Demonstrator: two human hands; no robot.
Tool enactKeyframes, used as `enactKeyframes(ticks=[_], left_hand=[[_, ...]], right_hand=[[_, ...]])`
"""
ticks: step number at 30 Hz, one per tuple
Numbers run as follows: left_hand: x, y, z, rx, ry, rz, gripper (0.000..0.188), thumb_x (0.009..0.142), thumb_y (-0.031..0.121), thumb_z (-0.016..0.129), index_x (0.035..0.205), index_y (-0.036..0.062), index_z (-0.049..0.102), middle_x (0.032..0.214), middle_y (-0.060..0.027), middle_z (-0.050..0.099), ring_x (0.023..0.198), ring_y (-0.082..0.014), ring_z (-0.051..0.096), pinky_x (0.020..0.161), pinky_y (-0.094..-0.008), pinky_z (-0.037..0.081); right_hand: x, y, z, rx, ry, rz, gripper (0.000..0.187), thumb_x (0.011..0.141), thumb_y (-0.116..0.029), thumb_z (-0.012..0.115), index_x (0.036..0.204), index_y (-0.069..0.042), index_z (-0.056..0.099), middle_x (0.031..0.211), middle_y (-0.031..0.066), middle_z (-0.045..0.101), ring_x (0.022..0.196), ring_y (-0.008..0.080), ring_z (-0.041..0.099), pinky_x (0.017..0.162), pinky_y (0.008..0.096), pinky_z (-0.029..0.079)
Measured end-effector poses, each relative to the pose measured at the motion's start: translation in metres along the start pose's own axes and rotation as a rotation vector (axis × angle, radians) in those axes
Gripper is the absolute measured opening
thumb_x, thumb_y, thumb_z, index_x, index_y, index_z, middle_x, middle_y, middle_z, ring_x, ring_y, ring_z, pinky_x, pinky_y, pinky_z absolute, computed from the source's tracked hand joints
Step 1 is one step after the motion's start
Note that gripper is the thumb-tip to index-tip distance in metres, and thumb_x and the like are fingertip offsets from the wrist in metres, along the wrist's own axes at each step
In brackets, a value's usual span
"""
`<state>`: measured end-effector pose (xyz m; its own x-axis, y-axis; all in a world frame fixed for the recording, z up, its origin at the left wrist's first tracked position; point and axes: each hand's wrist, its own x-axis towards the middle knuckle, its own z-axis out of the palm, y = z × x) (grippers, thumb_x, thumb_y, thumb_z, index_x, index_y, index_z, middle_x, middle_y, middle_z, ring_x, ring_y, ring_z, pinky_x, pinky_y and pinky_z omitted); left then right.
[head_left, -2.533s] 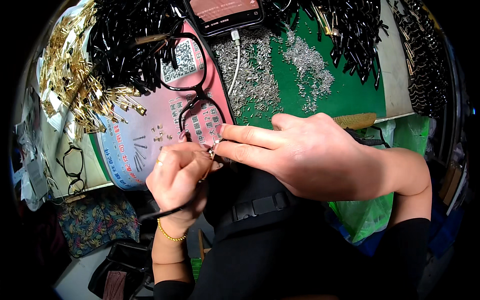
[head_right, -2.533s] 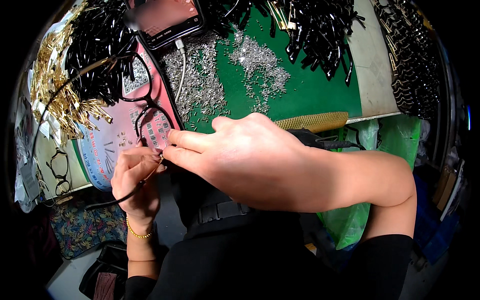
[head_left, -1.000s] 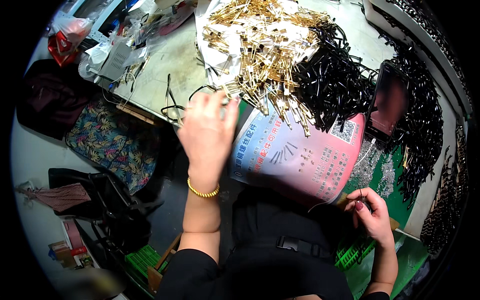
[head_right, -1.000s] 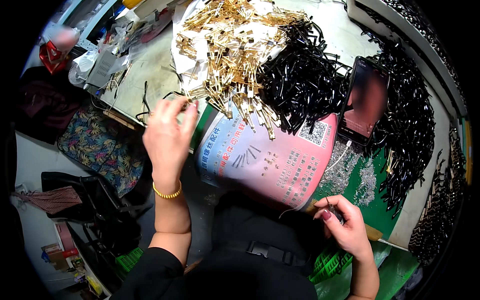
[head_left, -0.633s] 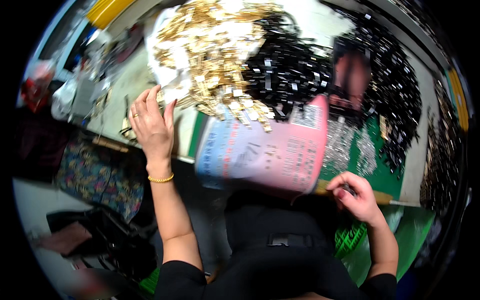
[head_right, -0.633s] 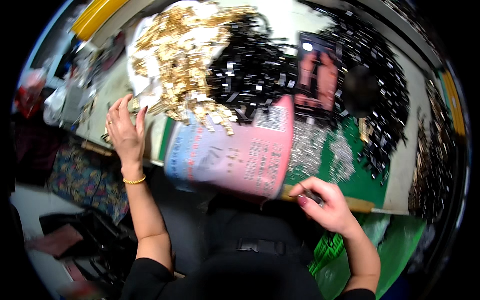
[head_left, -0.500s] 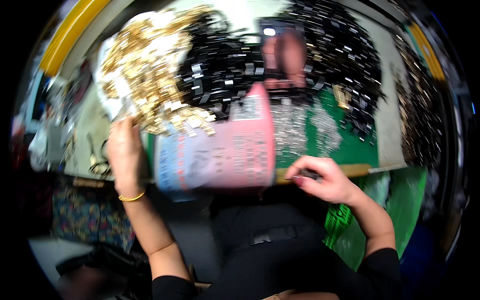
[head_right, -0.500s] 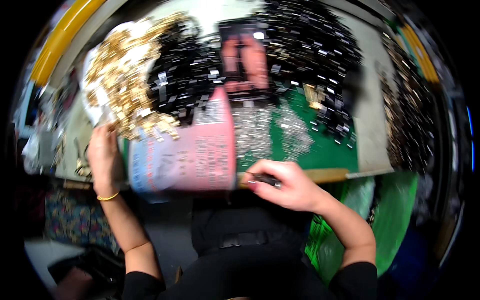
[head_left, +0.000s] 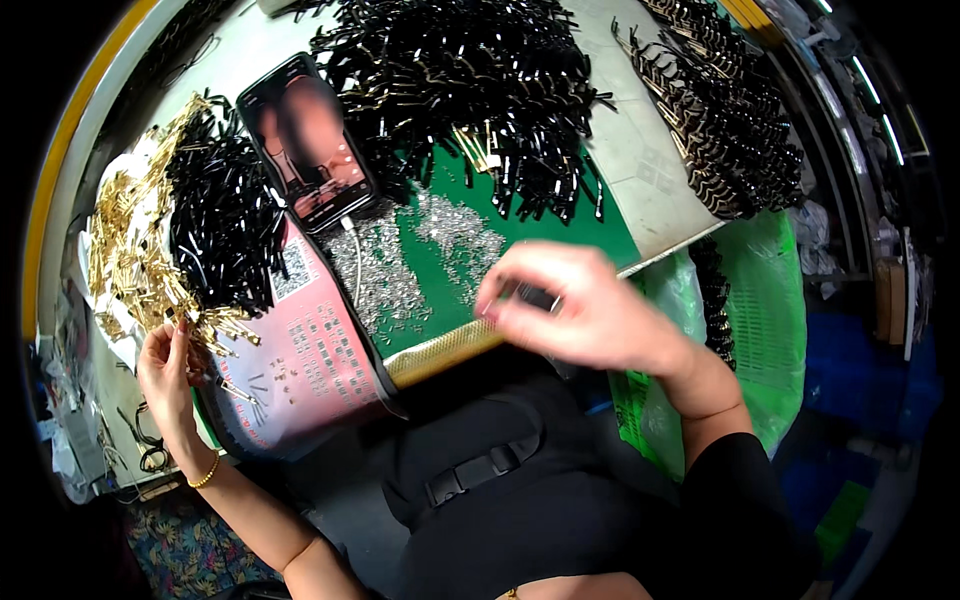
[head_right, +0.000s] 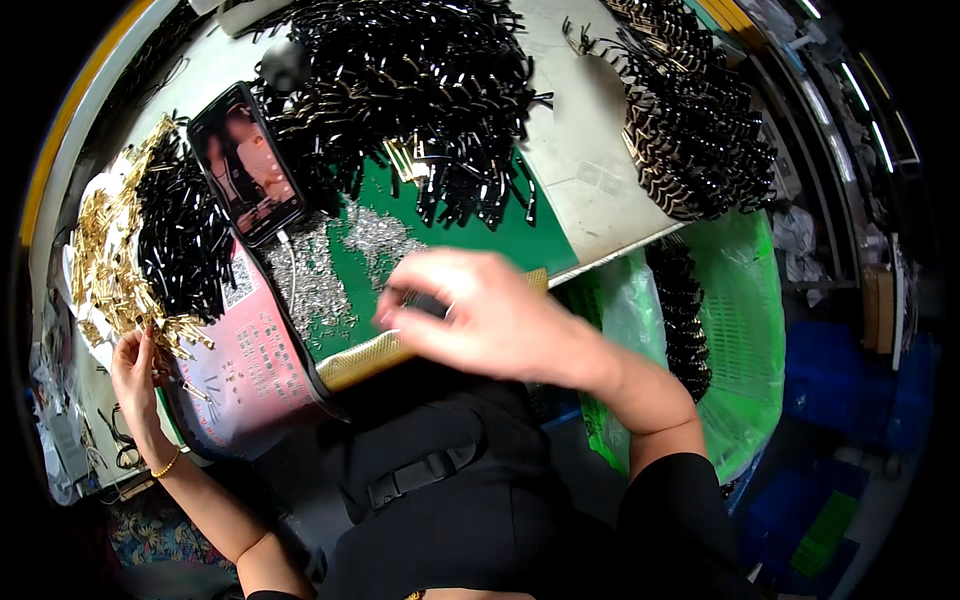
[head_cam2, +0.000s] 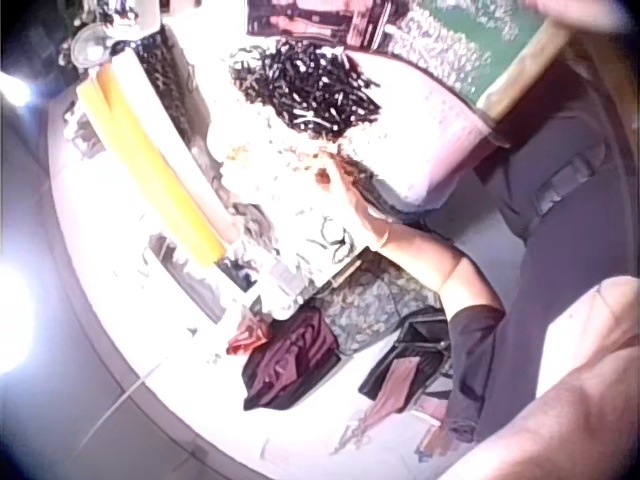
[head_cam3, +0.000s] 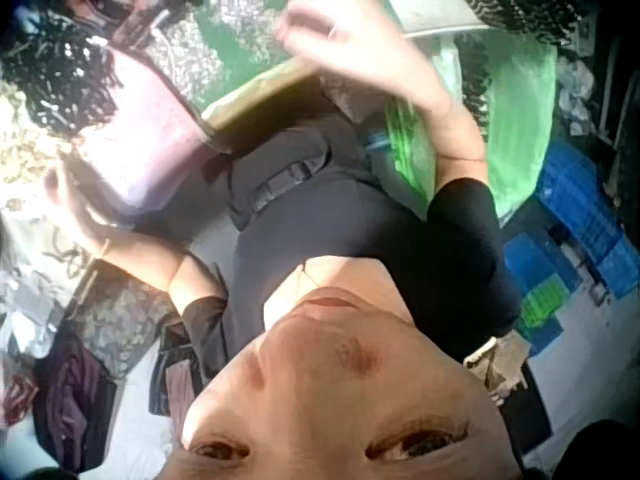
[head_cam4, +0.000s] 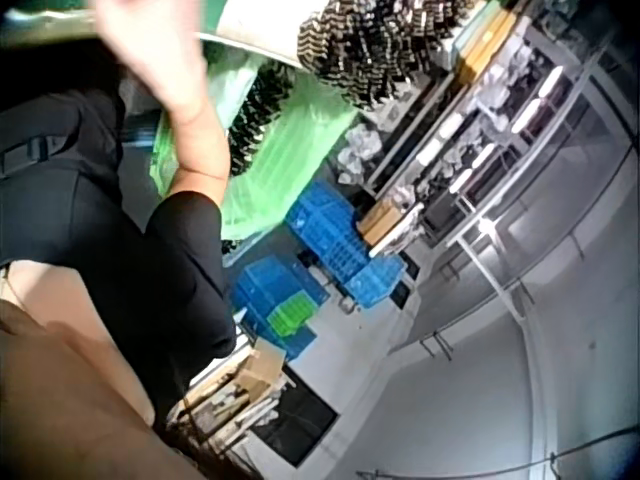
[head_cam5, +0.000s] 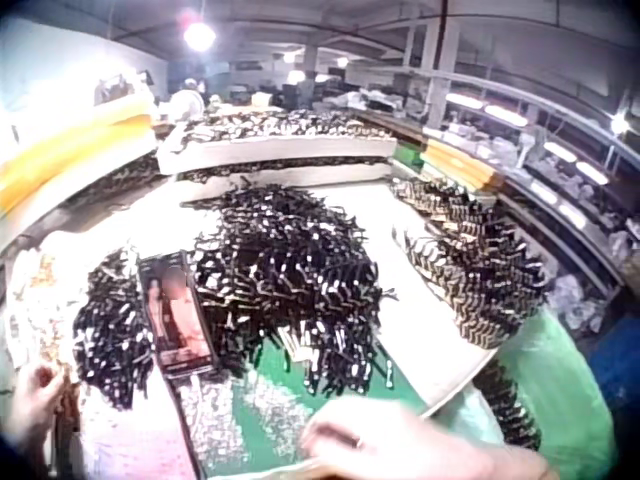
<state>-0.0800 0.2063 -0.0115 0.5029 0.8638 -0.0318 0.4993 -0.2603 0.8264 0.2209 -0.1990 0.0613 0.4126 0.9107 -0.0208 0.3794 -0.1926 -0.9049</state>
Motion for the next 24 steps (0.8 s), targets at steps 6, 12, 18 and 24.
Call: enactKeyframes(ticks=[6,12,18,24], left_hand=[[-0.011,0.065,0.058,-0.183,0.285,0.341,0.011,0.1,0.015,0.065,0.103,0.0044,0.065,0.079,0.0065,0.058,0.058,0.0014,0.04,0.046,-0.0165,0.028],[-0.073,0.104,0.083,-0.471,-0.052,0.163,0.03,0.101,0.013,0.06,0.126,0.0008,0.05,0.129,-0.0241,0.063,0.099,-0.0251,0.072,0.064,-0.0274,0.064],[-0.145,0.127,0.111,-0.748,-0.381,-0.057,0.033,0.103,0.004,0.052,0.135,-0.0024,0.044,0.114,-0.0244,0.066,0.084,-0.025,0.073,0.072,-0.0324,0.062],[-0.174,0.14,0.14,-0.477,-0.75,0.091,0.018,0.104,0.006,0.053,0.117,-0.0021,0.061,0.079,-0.0048,0.065,0.061,-0.0067,0.06,0.058,-0.0224,0.049]], right_hand=[[0.03,0.024,-0.065,-0.874,0.335,0.05,0.021,0.094,-0.025,0.063,0.097,-0.004,0.063,0.087,0.0158,0.065,0.08,0.0354,0.067,0.071,0.0463,0.053],[0.07,0.051,-0.059,-1.058,0.253,-0.079,0.022,0.09,-0.023,0.065,0.092,-0.002,0.058,0.089,0.016,0.062,0.078,0.0361,0.068,0.068,0.0464,0.056],[0.033,-0.016,-0.016,-0.073,-0.06,-0.072,0.019,0.093,-0.018,0.065,0.102,-0.001,0.064,0.094,0.0118,0.067,0.073,0.0293,0.064,0.063,0.0372,0.053],[0.009,-0.028,0.022,-0.146,-0.217,-0.087,0.016,0.086,-0.005,0.075,0.099,0.001,0.07,0.08,0.0083,0.062,0.071,0.0181,0.061,0.061,0.0302,0.047]])
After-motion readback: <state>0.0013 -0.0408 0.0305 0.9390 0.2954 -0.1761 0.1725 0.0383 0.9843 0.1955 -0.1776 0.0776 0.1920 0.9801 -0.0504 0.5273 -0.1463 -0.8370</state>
